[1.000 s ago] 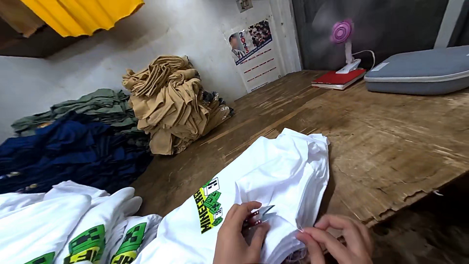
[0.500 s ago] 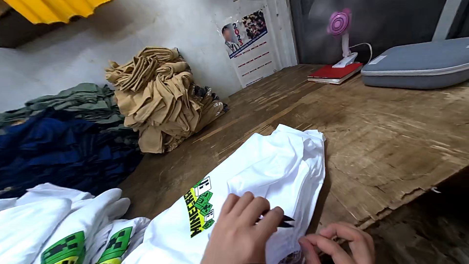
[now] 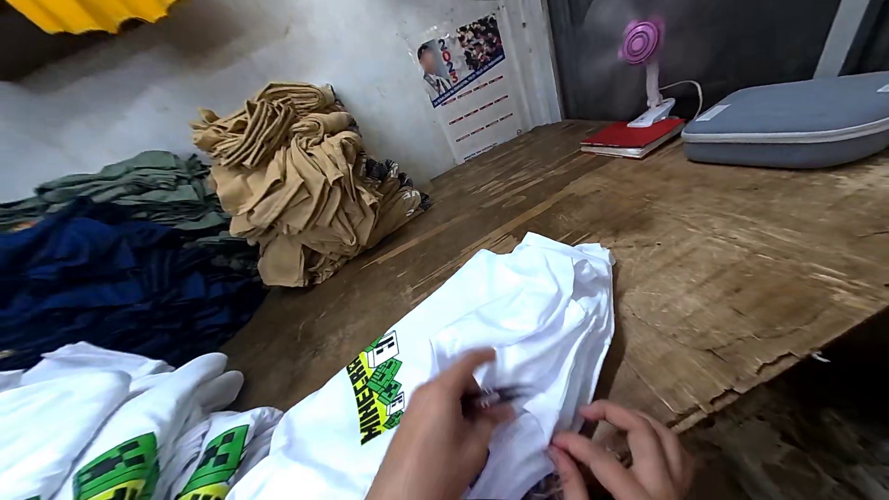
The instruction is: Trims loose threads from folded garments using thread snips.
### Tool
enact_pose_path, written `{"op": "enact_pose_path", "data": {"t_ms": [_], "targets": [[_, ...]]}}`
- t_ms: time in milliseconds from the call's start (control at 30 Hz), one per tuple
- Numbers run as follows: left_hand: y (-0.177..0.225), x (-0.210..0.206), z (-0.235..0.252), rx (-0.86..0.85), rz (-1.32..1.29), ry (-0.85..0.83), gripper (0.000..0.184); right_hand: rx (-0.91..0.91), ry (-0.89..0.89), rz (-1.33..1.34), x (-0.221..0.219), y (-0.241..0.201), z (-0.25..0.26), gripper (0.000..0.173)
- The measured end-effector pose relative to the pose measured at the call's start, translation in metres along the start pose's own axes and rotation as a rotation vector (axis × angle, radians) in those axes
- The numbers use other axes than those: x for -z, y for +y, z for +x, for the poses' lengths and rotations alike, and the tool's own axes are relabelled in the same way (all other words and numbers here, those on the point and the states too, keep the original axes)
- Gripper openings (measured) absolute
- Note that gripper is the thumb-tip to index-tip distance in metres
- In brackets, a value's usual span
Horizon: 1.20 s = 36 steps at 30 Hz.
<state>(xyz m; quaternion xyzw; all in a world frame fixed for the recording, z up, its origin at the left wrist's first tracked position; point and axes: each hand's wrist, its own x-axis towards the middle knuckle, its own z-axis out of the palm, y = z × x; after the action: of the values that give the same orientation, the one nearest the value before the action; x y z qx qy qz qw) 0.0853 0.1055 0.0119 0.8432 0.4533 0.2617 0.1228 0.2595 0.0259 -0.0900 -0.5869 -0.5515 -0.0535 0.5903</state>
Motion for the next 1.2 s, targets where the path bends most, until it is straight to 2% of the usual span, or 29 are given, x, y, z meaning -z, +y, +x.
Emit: {"op": "enact_pose_path", "data": {"t_ms": [67,100,167,233,367,467,567,600,633,733,767,833,933,1000,1067,1200], "targets": [[-0.01,-0.011,0.014,-0.069,0.254,0.328,0.033,-0.032,0.022,0.068,-0.001,-0.002,-0.001,0.01],[-0.016,-0.014,0.019,-0.153,0.3,0.39,0.022,-0.057,0.039,0.145,0.0,-0.003,-0.002,0.01],[-0.02,-0.012,0.018,-0.327,0.237,0.306,0.014,-0.104,0.078,0.271,0.002,-0.001,-0.003,0.008],[-0.013,-0.007,0.011,-0.484,0.146,0.201,0.019,-0.126,0.115,0.334,0.005,0.002,-0.002,0.005],[0.0,-0.017,0.007,-0.661,0.247,0.223,0.017,-0.101,0.127,0.344,0.005,0.001,-0.003,0.003],[-0.005,-0.02,0.014,-0.552,0.136,0.158,0.01,-0.022,0.072,0.22,0.007,0.001,-0.002,0.012],[-0.012,-0.015,0.025,-0.34,-0.135,-0.093,0.03,0.012,0.043,-0.004,0.007,-0.008,0.001,0.044],[-0.015,-0.017,0.029,-0.309,-0.22,-0.144,0.03,0.001,0.043,-0.062,0.003,-0.013,0.004,0.054],[-0.018,-0.018,0.034,-0.307,-0.276,-0.179,0.022,-0.011,0.041,-0.107,-0.003,-0.019,0.007,0.055],[-0.021,-0.012,0.045,-0.401,-0.35,-0.315,0.011,-0.017,0.055,-0.164,-0.02,-0.025,0.018,0.024],[-0.02,-0.011,0.048,-0.406,-0.356,-0.336,0.012,-0.02,0.047,-0.107,-0.02,-0.024,0.02,0.021],[-0.014,-0.015,0.05,-0.337,-0.341,-0.313,0.012,-0.027,-0.014,0.066,-0.014,-0.017,0.021,0.019],[-0.005,-0.029,0.047,-0.26,-0.273,-0.145,0.018,0.045,-0.039,-0.073,0.0,-0.002,0.019,0.009],[-0.007,-0.027,0.042,-0.294,-0.229,-0.004,0.028,0.045,-0.041,-0.143,0.007,0.001,0.02,0.013],[-0.011,-0.015,0.032,-0.356,-0.118,0.104,0.034,0.005,-0.044,-0.091,0.011,0.0,0.017,0.016],[-0.011,-0.013,0.01,-0.504,0.063,0.162,0.021,0.0,0.052,0.001,0.011,-0.004,0.012,0.02]]}}
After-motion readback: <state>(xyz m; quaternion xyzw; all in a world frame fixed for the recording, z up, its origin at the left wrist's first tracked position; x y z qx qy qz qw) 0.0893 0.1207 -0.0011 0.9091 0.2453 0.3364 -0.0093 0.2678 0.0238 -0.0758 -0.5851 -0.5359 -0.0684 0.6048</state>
